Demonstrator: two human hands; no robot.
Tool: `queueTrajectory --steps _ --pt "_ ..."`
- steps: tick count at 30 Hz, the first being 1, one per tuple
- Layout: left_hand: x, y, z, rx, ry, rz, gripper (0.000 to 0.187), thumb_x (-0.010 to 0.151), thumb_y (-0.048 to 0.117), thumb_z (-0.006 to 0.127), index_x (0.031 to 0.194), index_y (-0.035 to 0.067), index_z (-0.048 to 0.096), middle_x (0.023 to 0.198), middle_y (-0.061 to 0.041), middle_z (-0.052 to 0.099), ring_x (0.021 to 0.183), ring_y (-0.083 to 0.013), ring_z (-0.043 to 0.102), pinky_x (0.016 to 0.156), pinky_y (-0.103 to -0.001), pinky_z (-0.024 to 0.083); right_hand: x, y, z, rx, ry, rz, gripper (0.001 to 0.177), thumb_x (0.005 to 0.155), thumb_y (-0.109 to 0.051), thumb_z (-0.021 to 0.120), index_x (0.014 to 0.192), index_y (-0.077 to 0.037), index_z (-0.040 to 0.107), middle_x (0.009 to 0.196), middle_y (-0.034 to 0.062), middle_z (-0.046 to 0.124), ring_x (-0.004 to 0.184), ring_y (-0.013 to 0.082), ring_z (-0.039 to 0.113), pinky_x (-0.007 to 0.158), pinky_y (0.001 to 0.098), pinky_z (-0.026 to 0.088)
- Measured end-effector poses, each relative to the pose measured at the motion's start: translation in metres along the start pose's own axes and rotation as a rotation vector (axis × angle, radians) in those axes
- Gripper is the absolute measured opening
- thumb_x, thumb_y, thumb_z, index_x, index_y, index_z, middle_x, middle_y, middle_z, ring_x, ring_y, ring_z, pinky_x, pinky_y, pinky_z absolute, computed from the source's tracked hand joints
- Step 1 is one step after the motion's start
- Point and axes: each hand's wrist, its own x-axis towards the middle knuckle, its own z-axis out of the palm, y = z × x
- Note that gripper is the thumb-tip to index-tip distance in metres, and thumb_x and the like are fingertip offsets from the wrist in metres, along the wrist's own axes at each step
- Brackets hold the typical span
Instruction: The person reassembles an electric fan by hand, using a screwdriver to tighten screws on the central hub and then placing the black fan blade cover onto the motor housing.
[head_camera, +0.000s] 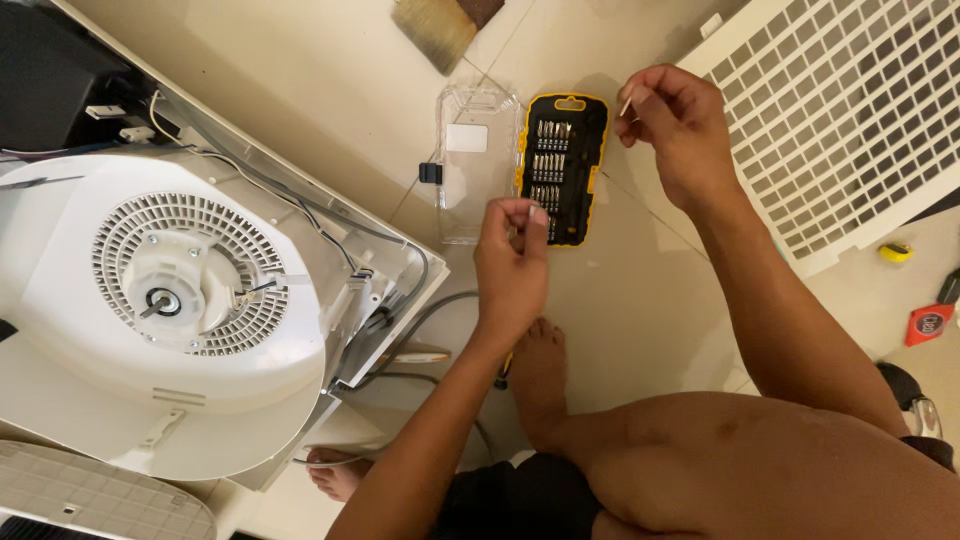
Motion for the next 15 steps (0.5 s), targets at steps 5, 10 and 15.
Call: queueTrajectory --steps 5,10,15 --pt "0.049 -0.008 -0.01 0.4 -0.007 0.153 0.029 0.099 0.007 0.064 0.128 0.008 0.063 0.083 -0.008 0.063 0.068 -0.0195 0.059 0.068 -0.038 0.051 -0.012 0.007 0.027 -0.551 -0.051 -0.2 0.011 0.106 -0.003 0.056 0.107 0.003 0.065 0.103 0.0085 0.072 0.086 0.0132 0.07 0.075 0.0288 0.058" --pt "0.071 -0.006 -0.006 0.505 -0.083 0.305 0.041 0.088 0.003 0.075 0.127 0.011 0.064 0.09 -0.011 0.057 0.076 -0.0253 0.059 0.07 -0.04 0.052 -0.025 0.006 0.041 -0.572 -0.036 -0.241 0.01 0.106 0.0 0.054 0.108 0.004 0.063 0.107 0.0088 0.071 0.09 0.0123 0.069 0.081 0.0289 0.059" --pt "0.067 -0.005 -0.006 0.387 -0.093 0.352 0.039 0.086 -0.001 0.076 0.122 0.011 0.065 0.093 -0.009 0.056 0.081 -0.0238 0.061 0.071 -0.038 0.053 -0.027 0.017 0.033 -0.266 -0.065 -0.131 0.009 0.112 -0.002 0.052 0.111 0.002 0.06 0.108 0.0052 0.069 0.096 0.0094 0.066 0.09 0.0267 0.057"
